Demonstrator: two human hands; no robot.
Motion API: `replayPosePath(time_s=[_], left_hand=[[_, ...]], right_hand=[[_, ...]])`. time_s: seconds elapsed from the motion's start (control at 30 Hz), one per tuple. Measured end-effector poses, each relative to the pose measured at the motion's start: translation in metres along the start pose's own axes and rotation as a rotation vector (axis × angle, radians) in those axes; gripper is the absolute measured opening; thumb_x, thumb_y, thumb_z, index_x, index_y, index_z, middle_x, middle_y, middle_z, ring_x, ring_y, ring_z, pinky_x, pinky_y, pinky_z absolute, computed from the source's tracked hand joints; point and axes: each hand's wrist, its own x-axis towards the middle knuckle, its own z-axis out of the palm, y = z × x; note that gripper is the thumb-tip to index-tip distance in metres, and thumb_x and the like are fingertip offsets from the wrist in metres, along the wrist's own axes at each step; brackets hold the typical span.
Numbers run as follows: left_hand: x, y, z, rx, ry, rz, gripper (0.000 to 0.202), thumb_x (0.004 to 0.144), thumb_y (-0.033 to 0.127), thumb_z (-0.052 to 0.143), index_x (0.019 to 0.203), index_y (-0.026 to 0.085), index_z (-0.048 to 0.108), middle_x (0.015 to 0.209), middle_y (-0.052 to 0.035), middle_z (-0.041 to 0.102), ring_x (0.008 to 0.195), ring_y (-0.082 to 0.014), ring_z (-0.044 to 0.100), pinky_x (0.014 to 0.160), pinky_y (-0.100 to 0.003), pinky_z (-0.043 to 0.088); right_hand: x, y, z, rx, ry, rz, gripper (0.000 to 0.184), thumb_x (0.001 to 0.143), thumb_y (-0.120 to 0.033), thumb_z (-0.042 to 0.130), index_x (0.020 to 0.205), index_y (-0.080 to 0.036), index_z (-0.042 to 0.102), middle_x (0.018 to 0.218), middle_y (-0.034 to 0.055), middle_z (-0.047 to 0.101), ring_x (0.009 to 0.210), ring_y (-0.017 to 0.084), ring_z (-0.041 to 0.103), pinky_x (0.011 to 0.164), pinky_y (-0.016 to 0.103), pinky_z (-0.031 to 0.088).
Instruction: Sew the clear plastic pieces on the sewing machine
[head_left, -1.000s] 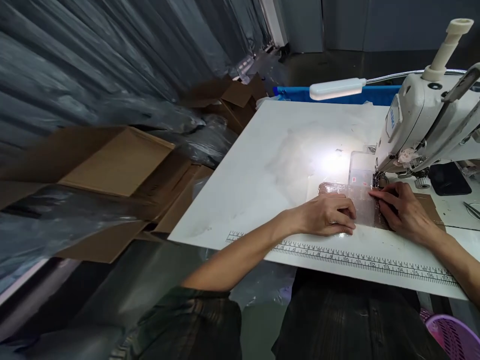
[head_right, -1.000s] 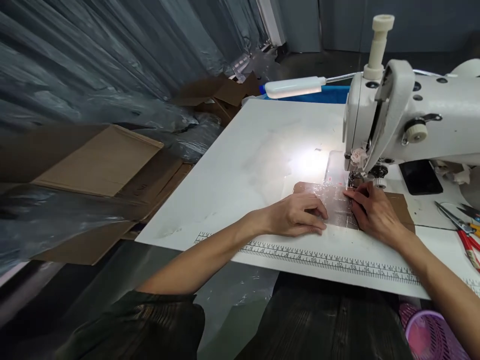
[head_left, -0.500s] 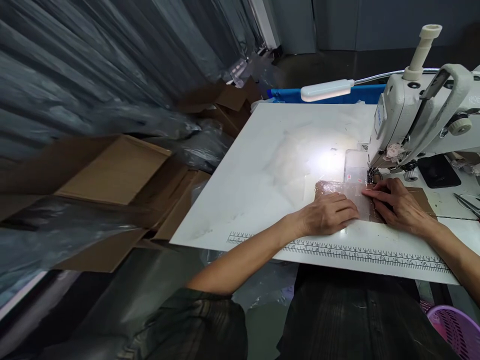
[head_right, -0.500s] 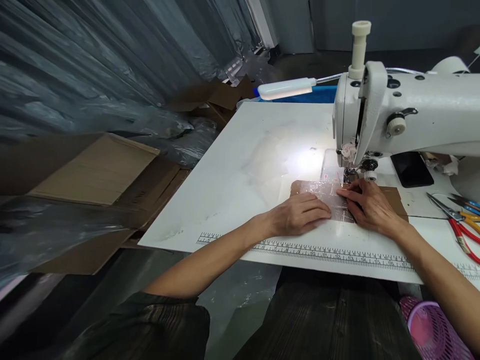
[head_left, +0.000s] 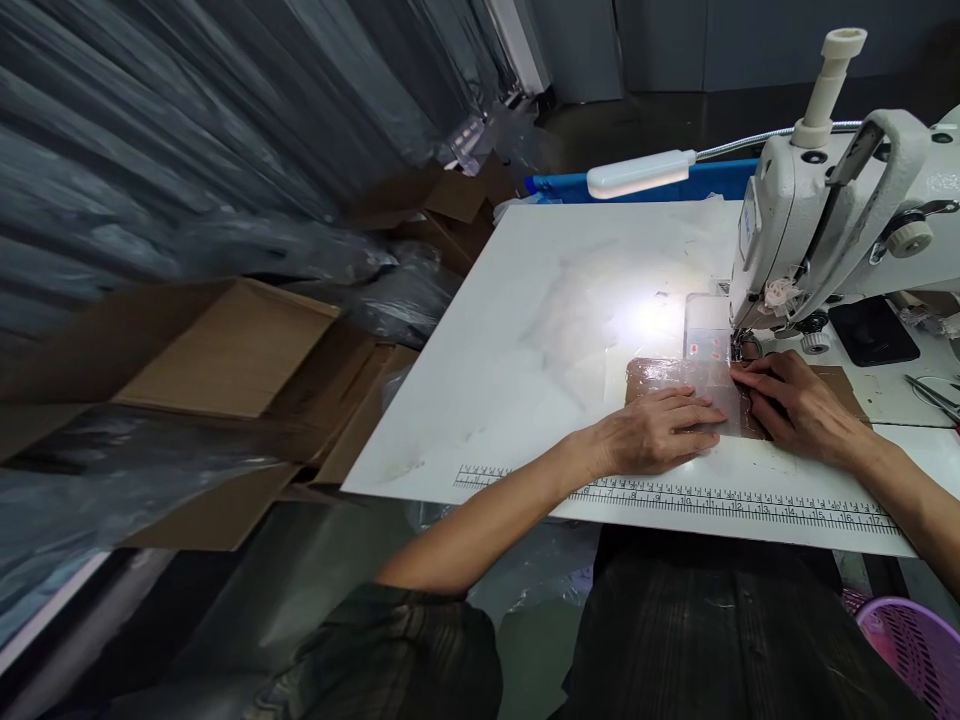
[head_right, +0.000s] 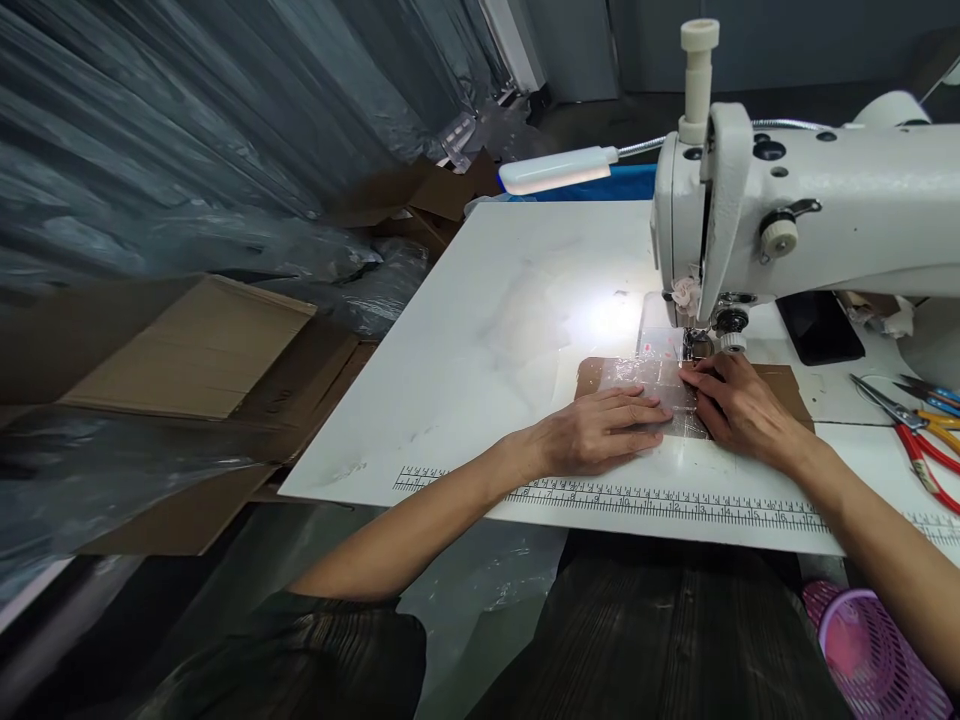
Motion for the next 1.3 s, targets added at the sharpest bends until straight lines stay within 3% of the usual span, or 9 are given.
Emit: replayPosePath(time_s=[0.13, 0.3, 0.37, 0.47, 0.57, 0.77, 1.03, 1.3], left_hand=[[0.0005, -0.0015, -0.0004, -0.028, 0.056, -0.023, 0.015, 0.099, 0.021, 0.056, 0.102, 0.019, 0.070, 0.119, -0.0091, 0.074, 0.109, -0.0176, 0.070, 0.101, -0.042, 0.058], [0.0036, -0.0027, -0.0013, -0.049, 0.144, -0.061, 0.016, 0.099, 0.021, 0.054, 0.103, 0.019, 0.069, 0.100, -0.0068, 0.075, 0.084, -0.0145, 0.069, 0.072, -0.032, 0.060], [0.0044, -0.0028, 0.0001, -0.050, 0.194, -0.051, 0.016, 0.100, 0.020, 0.054, 0.107, 0.018, 0.068, 0.099, -0.0069, 0.076, 0.082, -0.0137, 0.068, 0.069, -0.030, 0.059], [0.0057, -0.0025, 0.0015, -0.045, 0.169, -0.037, 0.017, 0.101, 0.017, 0.052, 0.109, 0.017, 0.067, 0.104, -0.0074, 0.076, 0.087, -0.0137, 0.070, 0.073, -0.030, 0.060], [0.0073, -0.0008, -0.0008, -0.033, 0.118, -0.008, 0.019, 0.102, 0.016, 0.051, 0.110, 0.016, 0.067, 0.109, -0.0089, 0.076, 0.096, -0.0150, 0.071, 0.078, -0.030, 0.060], [0.0071, 0.0032, -0.0070, -0.043, 0.029, -0.008, 0.015, 0.097, 0.020, 0.058, 0.108, 0.019, 0.067, 0.110, -0.0075, 0.076, 0.090, -0.0170, 0.067, 0.076, -0.034, 0.055], [0.0037, -0.0016, -0.0051, -0.060, 0.118, -0.023, 0.017, 0.099, 0.022, 0.052, 0.102, 0.018, 0.068, 0.108, -0.0076, 0.076, 0.086, -0.0156, 0.066, 0.077, -0.034, 0.052], [0.0039, 0.0007, -0.0036, -0.032, -0.002, -0.021, 0.019, 0.098, 0.019, 0.051, 0.100, 0.019, 0.070, 0.104, -0.0070, 0.076, 0.089, -0.0159, 0.068, 0.077, -0.034, 0.053]], right_hand=[[-0.0002, -0.0003, -0.0041, 0.019, 0.008, -0.040, 0.037, 0.099, -0.022, 0.045, 0.126, -0.021, 0.070, 0.111, 0.0146, 0.067, 0.106, 0.028, 0.061, 0.090, 0.049, 0.058], [0.0018, -0.0006, -0.0073, 0.020, -0.021, -0.050, 0.037, 0.097, -0.020, 0.045, 0.124, -0.020, 0.071, 0.113, 0.0147, 0.068, 0.106, 0.029, 0.061, 0.091, 0.049, 0.058], [0.0025, -0.0009, -0.0072, 0.023, -0.046, -0.030, 0.039, 0.097, -0.020, 0.044, 0.126, -0.023, 0.070, 0.114, 0.0143, 0.067, 0.106, 0.029, 0.061, 0.091, 0.050, 0.058], [0.0025, -0.0012, -0.0058, 0.012, -0.076, -0.006, 0.039, 0.097, -0.022, 0.044, 0.124, -0.028, 0.071, 0.115, 0.0132, 0.067, 0.104, 0.030, 0.061, 0.091, 0.052, 0.057], [0.0012, -0.0003, -0.0041, 0.007, -0.054, -0.008, 0.039, 0.097, -0.023, 0.043, 0.122, -0.024, 0.072, 0.115, 0.0137, 0.067, 0.106, 0.030, 0.060, 0.094, 0.053, 0.056], [-0.0002, 0.0009, -0.0025, 0.013, -0.074, 0.013, 0.040, 0.096, -0.021, 0.044, 0.125, -0.026, 0.070, 0.116, 0.0125, 0.066, 0.107, 0.029, 0.060, 0.094, 0.053, 0.056], [0.0011, -0.0048, -0.0053, -0.008, -0.061, -0.034, 0.041, 0.097, -0.021, 0.044, 0.129, -0.025, 0.068, 0.111, 0.0123, 0.066, 0.105, 0.028, 0.059, 0.094, 0.050, 0.054], [0.0020, -0.0068, -0.0029, -0.038, -0.068, -0.021, 0.039, 0.095, -0.021, 0.045, 0.124, -0.027, 0.071, 0.112, 0.0122, 0.065, 0.105, 0.030, 0.057, 0.093, 0.053, 0.053]])
